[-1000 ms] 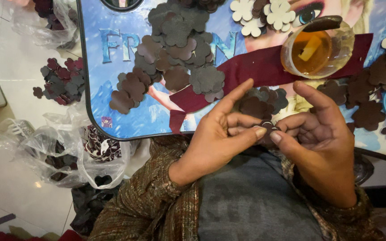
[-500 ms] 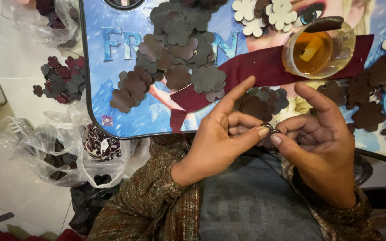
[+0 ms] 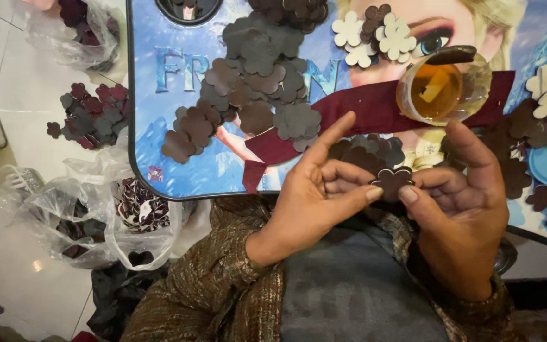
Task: The person repeatedly picks small flower-shaped craft pieces from a table, aligns them by hand, and places them into a growing cluster. The person handles both dark and light-colored pieces, occasionally adjusting their orientation before placement.
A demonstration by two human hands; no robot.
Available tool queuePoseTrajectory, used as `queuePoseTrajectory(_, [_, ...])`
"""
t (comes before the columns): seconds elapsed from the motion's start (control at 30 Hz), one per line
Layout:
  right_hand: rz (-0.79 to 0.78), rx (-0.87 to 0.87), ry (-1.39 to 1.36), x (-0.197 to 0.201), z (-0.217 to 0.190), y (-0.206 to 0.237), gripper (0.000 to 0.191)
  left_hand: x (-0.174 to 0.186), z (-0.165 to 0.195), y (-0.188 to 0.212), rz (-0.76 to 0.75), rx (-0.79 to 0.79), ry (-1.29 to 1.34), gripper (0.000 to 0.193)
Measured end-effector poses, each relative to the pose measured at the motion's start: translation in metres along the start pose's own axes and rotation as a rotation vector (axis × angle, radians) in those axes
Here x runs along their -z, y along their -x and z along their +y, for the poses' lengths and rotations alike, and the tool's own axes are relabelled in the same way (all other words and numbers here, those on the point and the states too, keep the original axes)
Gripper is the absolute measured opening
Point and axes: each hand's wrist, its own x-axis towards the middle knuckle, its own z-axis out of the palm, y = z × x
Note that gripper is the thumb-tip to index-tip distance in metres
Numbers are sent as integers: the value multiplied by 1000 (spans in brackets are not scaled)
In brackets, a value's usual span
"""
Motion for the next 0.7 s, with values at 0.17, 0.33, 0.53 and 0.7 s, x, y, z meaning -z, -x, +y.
queuePoseTrajectory(0.17, [7,-6,-7,1,3,1,80,1,-3,-1,20,-40,35,94])
queuePoseTrajectory(0.33, [-30,22,121,-1,-2,0,81,1,-3,-2,41,-51,-12,92])
queuePoseTrajectory(0.53, [-43,6,61,-2,-9,-2,78,1,-1,1,25,-63,-92,92])
queuePoseTrajectory(0.7, [61,-15,87,-5,-4,-2,76,-2,1,4,5,-59,-99,94])
